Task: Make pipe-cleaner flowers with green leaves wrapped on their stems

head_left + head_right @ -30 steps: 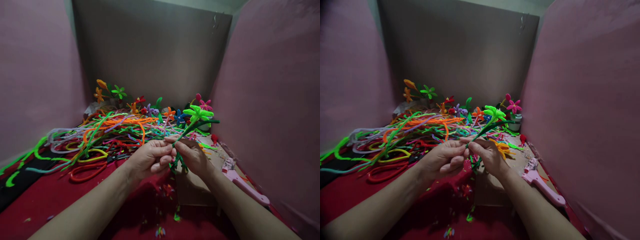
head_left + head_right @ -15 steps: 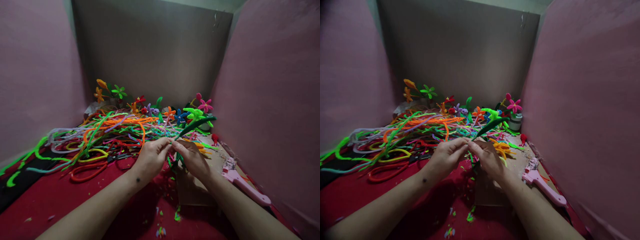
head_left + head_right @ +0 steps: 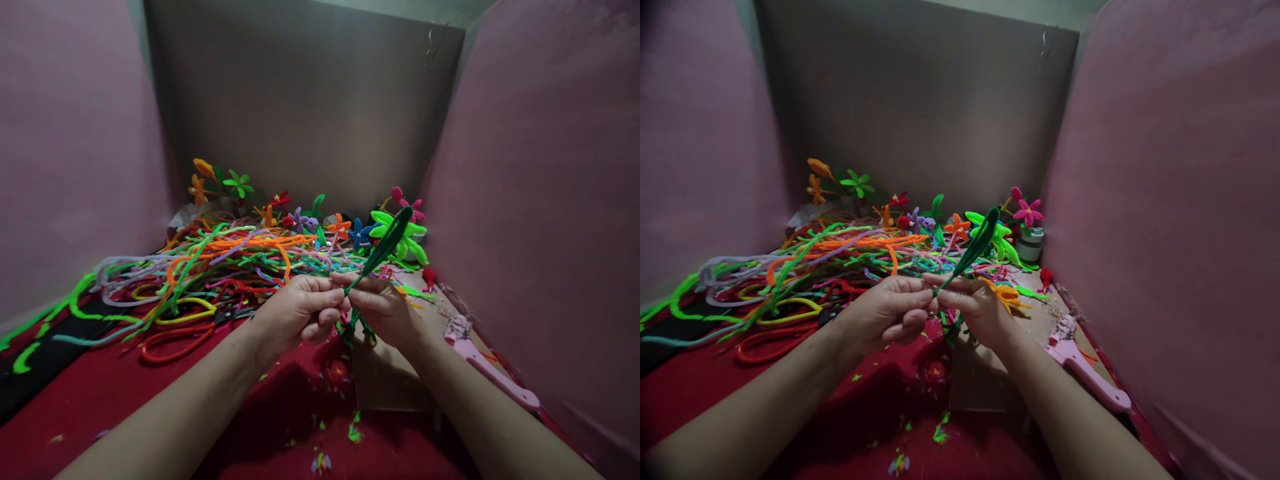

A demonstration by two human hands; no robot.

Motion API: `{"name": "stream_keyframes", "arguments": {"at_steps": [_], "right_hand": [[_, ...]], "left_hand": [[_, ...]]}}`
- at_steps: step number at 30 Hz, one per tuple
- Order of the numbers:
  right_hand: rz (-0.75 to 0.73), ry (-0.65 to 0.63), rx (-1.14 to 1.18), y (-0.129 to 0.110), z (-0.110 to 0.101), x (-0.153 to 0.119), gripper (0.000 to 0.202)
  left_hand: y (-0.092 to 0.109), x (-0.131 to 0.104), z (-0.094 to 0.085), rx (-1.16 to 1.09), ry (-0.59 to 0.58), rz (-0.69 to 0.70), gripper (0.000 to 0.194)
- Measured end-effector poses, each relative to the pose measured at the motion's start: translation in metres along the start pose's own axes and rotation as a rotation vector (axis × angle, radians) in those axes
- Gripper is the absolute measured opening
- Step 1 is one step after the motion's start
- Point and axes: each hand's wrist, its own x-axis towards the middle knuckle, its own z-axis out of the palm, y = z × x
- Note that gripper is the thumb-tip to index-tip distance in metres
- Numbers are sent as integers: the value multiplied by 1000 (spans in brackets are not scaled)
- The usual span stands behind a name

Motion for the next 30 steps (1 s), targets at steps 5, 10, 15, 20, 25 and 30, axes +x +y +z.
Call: {"name": "stream_keyframes", "arguments": {"at_steps": [5,10,15,20,25,30], "right_hand": [[-68,107,-72,1,3,2,23],[-43,275,-280,2,7,0,19],[-28,244,-283,-2,10,0,18],[-50,116,-216,-5,6,1,26],[-82,130,-204,-1,4,2,22],[-58,262,-306,-2,9,1,19]], "left_hand": [[0,2,2,356,135,114,24],[-17,4,1,1199,440,564,18],[-16,4,1,1074,438,550,16],[-1,3,4,274,219,159,18],[0,3,1,133,64,75,17],[-11,4,0,919,392,443,15]]}}
